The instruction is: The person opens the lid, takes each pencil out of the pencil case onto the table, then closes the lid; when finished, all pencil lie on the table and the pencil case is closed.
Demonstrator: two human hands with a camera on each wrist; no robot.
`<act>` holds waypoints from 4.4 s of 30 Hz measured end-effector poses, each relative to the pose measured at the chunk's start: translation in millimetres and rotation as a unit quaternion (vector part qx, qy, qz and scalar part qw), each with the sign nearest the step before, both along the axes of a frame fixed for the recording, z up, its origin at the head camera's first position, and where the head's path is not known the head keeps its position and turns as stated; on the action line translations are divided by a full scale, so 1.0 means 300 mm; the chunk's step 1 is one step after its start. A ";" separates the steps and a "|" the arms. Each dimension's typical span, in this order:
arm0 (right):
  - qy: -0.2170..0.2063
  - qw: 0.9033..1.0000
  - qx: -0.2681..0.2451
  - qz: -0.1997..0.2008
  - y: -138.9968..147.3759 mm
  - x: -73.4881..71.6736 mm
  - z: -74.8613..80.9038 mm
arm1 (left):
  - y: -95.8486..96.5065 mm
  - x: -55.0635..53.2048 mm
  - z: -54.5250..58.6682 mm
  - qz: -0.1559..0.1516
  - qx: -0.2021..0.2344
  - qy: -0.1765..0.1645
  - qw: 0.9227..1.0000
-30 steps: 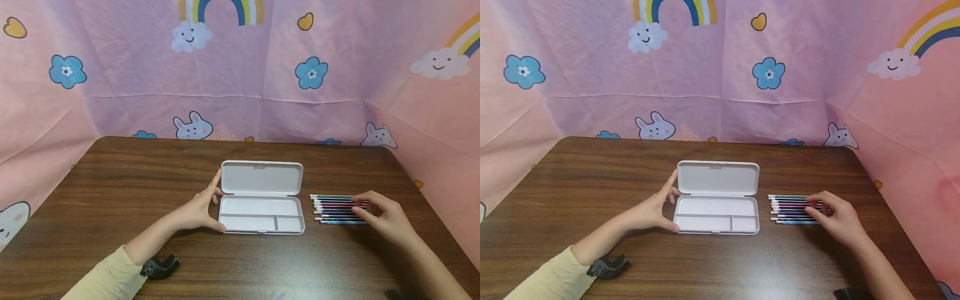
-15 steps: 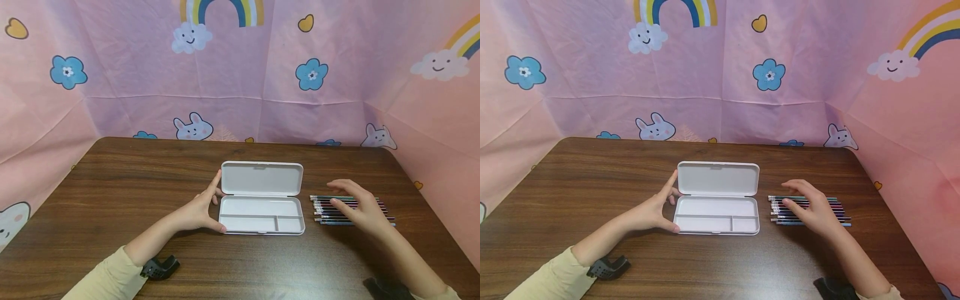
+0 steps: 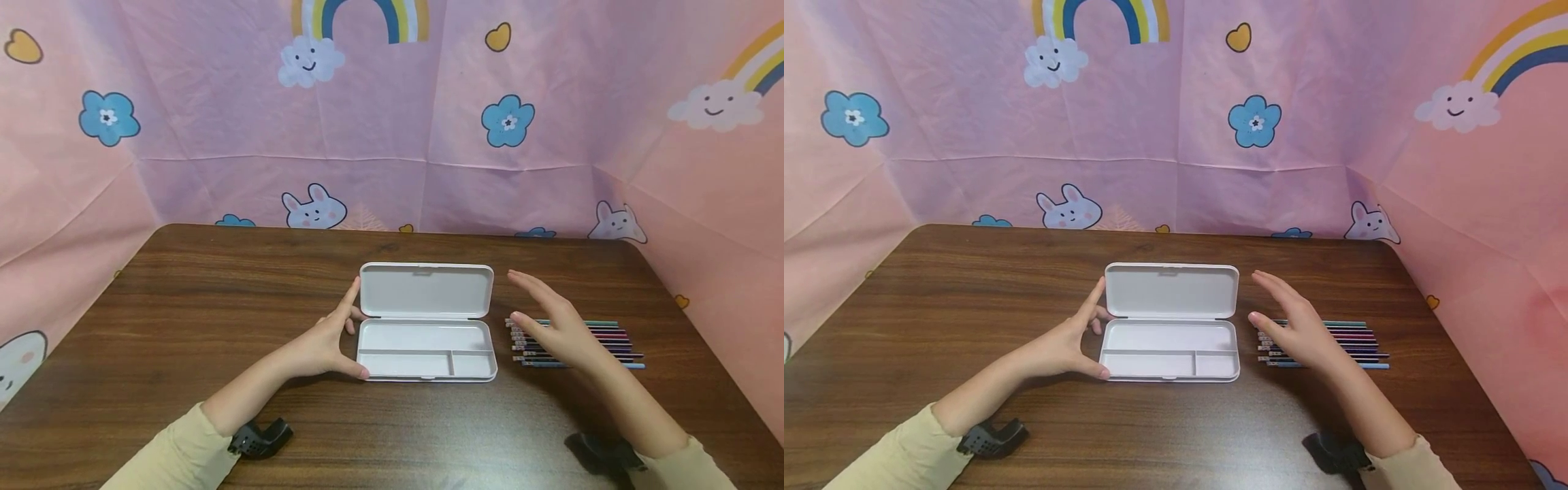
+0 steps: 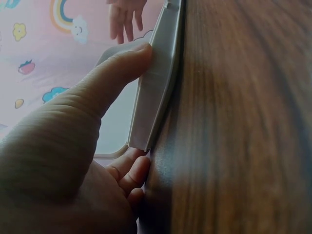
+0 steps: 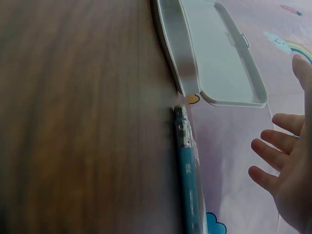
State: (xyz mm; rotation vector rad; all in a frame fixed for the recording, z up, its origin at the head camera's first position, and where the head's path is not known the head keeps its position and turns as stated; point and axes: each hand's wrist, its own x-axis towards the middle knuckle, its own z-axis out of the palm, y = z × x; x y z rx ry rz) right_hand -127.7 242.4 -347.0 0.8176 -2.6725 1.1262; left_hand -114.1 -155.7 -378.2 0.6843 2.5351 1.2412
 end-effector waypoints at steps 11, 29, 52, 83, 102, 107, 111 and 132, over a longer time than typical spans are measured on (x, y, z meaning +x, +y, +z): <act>-0.005 0.999 -0.002 0.036 -0.042 -0.049 -0.010 | 0.001 -0.002 0.000 0.002 -0.001 -0.003 1.000; -0.052 0.994 -0.067 0.068 -0.082 -0.047 -0.017 | -0.002 -0.002 -0.003 0.000 0.005 -0.001 1.000; -0.046 0.991 -0.083 0.096 -0.045 0.013 -0.029 | 0.006 0.042 -0.004 0.020 0.055 0.016 0.998; -0.050 0.991 -0.061 0.113 -0.057 0.018 -0.013 | 0.023 0.045 0.009 0.040 0.047 0.038 0.997; -0.047 0.992 -0.052 0.102 -0.036 0.012 -0.009 | 0.079 0.054 0.009 0.071 0.029 0.064 0.995; -0.036 0.993 -0.042 0.108 -0.028 0.019 -0.007 | 0.081 0.056 0.015 0.070 0.034 0.083 0.994; -0.034 0.991 -0.051 0.121 -0.023 0.026 -0.004 | 0.081 0.059 0.021 0.068 0.028 0.098 0.992; -0.055 0.990 -0.038 0.126 0.014 0.036 -0.020 | 0.100 0.096 0.016 -0.013 0.057 -0.025 0.998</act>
